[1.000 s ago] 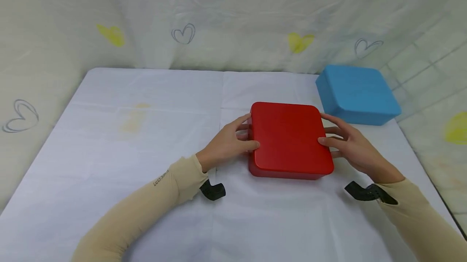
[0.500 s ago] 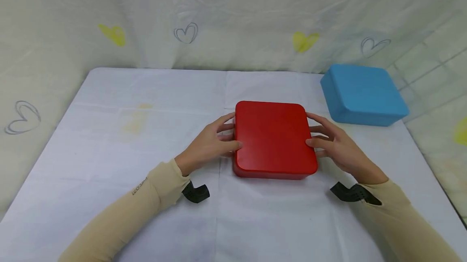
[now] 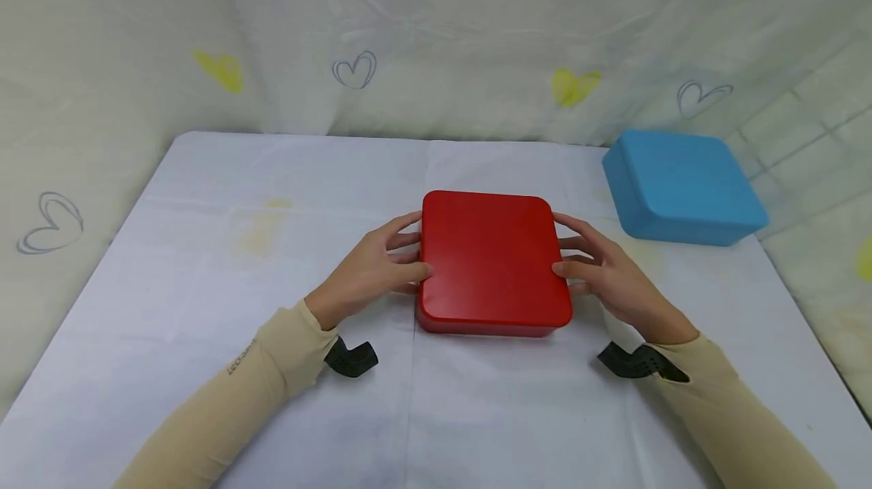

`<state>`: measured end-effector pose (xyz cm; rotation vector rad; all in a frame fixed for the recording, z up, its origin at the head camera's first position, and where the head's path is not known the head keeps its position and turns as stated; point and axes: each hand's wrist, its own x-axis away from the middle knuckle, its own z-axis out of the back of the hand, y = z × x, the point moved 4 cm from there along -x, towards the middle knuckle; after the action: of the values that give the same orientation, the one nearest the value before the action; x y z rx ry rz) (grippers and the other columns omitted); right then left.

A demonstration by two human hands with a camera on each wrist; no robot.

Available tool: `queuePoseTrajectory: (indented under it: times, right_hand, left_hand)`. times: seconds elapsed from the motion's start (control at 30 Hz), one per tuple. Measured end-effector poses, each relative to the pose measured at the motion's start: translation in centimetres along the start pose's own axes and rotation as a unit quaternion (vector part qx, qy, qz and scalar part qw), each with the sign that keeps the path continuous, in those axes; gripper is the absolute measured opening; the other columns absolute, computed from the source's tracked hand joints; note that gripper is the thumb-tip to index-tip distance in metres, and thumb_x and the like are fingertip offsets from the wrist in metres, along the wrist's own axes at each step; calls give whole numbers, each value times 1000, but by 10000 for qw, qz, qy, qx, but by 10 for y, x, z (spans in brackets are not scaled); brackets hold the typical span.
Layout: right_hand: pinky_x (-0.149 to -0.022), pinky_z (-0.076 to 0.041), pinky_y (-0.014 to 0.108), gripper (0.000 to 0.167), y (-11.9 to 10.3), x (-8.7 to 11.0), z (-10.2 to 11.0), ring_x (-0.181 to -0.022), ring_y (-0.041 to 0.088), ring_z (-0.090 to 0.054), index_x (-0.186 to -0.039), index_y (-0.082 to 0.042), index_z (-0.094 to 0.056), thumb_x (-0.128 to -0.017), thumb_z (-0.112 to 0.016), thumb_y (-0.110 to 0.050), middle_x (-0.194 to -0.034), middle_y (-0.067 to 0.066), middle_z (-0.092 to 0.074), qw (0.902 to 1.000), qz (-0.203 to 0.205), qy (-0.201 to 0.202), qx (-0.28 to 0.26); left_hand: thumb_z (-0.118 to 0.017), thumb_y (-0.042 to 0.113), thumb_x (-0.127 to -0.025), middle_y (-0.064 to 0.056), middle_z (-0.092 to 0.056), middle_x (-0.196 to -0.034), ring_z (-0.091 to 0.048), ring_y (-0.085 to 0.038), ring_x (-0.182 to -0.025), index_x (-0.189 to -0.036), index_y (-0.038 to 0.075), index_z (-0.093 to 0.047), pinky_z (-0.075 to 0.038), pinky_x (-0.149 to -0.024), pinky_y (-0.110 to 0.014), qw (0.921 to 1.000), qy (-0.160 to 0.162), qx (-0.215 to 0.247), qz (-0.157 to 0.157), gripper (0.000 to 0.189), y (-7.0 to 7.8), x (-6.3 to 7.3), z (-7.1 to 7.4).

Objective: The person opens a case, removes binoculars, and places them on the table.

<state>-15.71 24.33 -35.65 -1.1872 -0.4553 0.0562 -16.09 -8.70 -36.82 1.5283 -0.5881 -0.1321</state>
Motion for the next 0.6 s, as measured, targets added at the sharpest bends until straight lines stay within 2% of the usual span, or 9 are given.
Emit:
queuePoseTrajectory:
  times: [0.33, 0.6]
  right_hand:
    - [-85, -64, 33, 80, -8, -10, -15, -130, 27, -50, -165, -31, -22, -99, -64, -16, -155, 18, -37, 9997, 122, -61, -212]
    - [-84, -63, 33, 80, -14, -19, -28, -133, 32, -48, -164, -31, -23, -98, -63, -14, -156, 17, -38, 9992, 163, -97, -361]
  left_hand:
    - [-74, 17, -93, 1, -48, -158, -56, -28, -142, -159, 36, -35, -63, -92, -45, 9999, 66, -140, 20, 79, 2, 6, 17]
    - [-74, 18, -93, 0, -47, -159, -54, -29, -144, -158, 37, -35, -63, -91, -46, 9995, 165, -255, 125, 78, 0, 10, 36]
